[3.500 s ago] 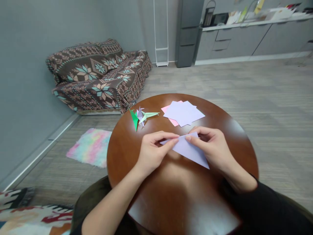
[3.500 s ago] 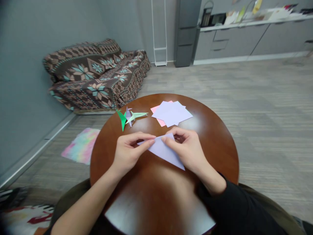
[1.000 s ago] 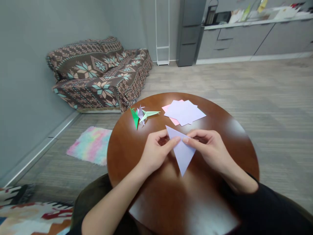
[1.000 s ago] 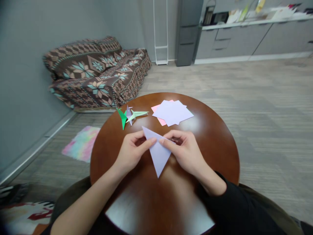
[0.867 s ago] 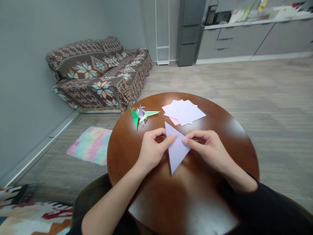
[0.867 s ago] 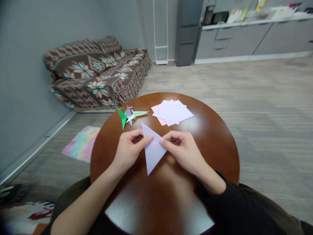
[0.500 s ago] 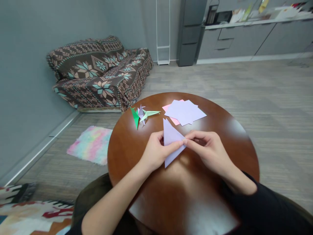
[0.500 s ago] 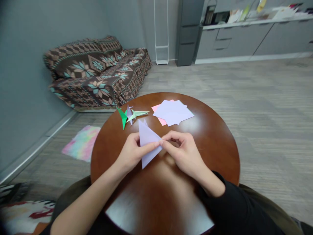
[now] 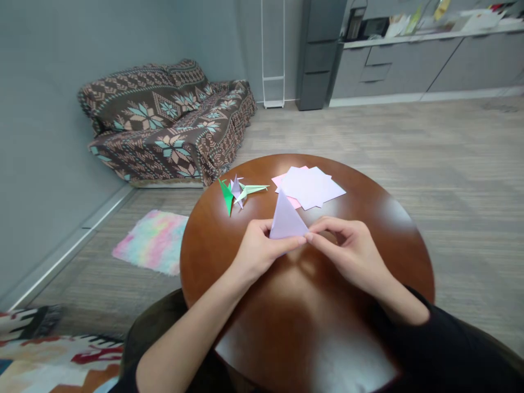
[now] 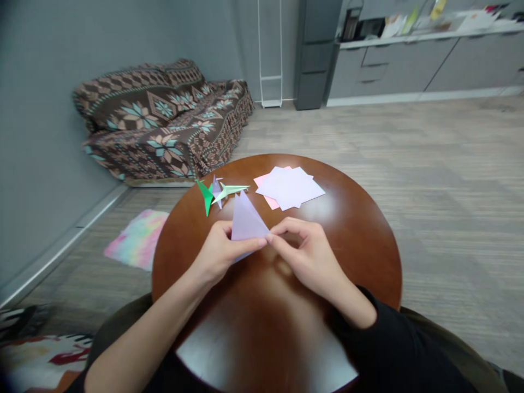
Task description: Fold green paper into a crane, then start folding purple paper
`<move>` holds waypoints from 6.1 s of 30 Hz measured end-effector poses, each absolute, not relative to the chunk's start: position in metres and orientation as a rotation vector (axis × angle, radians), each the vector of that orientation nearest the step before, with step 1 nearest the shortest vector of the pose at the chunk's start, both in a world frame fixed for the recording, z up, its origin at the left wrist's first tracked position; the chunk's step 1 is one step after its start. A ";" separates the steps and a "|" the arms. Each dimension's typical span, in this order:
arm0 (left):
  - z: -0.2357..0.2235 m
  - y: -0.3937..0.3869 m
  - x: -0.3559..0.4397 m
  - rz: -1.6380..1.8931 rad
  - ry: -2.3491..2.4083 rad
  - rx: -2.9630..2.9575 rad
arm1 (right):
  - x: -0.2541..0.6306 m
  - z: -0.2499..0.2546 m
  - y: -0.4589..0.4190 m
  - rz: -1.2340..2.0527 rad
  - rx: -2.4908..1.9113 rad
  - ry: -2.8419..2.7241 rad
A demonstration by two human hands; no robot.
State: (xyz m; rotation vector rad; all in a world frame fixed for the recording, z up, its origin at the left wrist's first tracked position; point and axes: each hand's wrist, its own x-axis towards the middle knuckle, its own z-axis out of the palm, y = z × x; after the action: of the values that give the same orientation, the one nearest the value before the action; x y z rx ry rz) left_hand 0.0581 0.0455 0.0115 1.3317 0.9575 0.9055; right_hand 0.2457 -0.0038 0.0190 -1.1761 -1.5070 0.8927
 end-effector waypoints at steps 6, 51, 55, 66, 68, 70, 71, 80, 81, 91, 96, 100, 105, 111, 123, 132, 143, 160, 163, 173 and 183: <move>0.011 0.046 0.057 0.917 0.984 1.381 | 0.247 0.019 -0.004 0.845 -1.192 -1.591; 0.011 0.046 0.053 0.660 0.830 1.367 | 0.246 0.015 -0.002 1.210 -1.225 -1.510; 0.012 0.046 0.053 0.670 0.817 1.348 | 0.249 0.017 -0.002 1.222 -1.224 -1.531; 0.008 0.053 0.050 0.808 0.847 1.178 | 0.269 0.012 0.011 1.101 -1.342 -1.402; 0.007 0.053 0.051 0.822 0.855 1.156 | 0.270 0.012 0.013 1.099 -1.324 -1.373; 0.007 0.052 0.052 0.852 0.852 1.141 | 0.268 0.012 0.012 1.125 -1.276 -1.371; 0.007 0.052 0.052 0.863 0.845 1.137 | 0.266 0.013 0.012 1.150 -1.244 -1.379; 0.004 0.053 0.052 0.893 0.831 1.148 | 0.264 0.004 0.011 1.209 -1.028 -1.320; 0.005 0.053 0.052 0.889 0.827 1.153 | 0.263 0.004 0.010 1.191 -1.059 -1.332; 0.009 0.048 0.054 0.803 0.885 1.294 | 0.245 0.011 -0.002 1.127 -1.164 -1.494; 0.011 0.052 0.052 0.801 0.852 1.307 | 0.252 0.010 0.000 1.076 -1.146 -1.491; 0.013 0.055 0.050 0.848 0.901 1.317 | 0.259 0.009 0.003 1.102 -1.141 -1.460; 0.013 0.060 0.046 0.930 0.956 1.343 | 0.270 0.008 0.008 1.100 -1.178 -1.326; 0.018 0.055 0.047 0.857 0.739 1.047 | 0.270 0.005 0.011 1.339 -1.077 -1.259; 0.021 0.048 0.047 0.708 0.577 1.033 | 0.267 -0.002 0.015 1.427 -1.101 -1.164; 0.019 0.048 0.047 0.688 0.568 1.059 | 0.267 -0.005 0.016 1.442 -1.109 -1.146; 0.009 0.061 0.049 0.893 0.933 1.178 | 0.258 0.009 0.009 1.172 -1.162 -1.475; 0.012 0.058 0.049 1.139 0.938 1.334 | 0.257 0.008 0.005 0.925 -1.220 -1.495; 0.011 0.059 0.049 1.168 0.928 1.306 | 0.256 0.007 0.006 0.965 -1.199 -1.443; 0.007 0.064 0.048 1.221 0.957 1.074 | 0.258 0.008 0.006 1.185 -1.137 -1.494; 0.008 0.053 0.051 1.278 1.027 2.272 | 0.254 0.005 0.005 0.759 -1.399 -1.682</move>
State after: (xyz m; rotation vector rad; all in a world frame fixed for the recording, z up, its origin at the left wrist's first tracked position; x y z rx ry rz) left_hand 0.0509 0.0530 0.0079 2.2720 1.0271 1.2784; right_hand 0.2537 0.0048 0.0045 -1.3985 -1.6818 0.7593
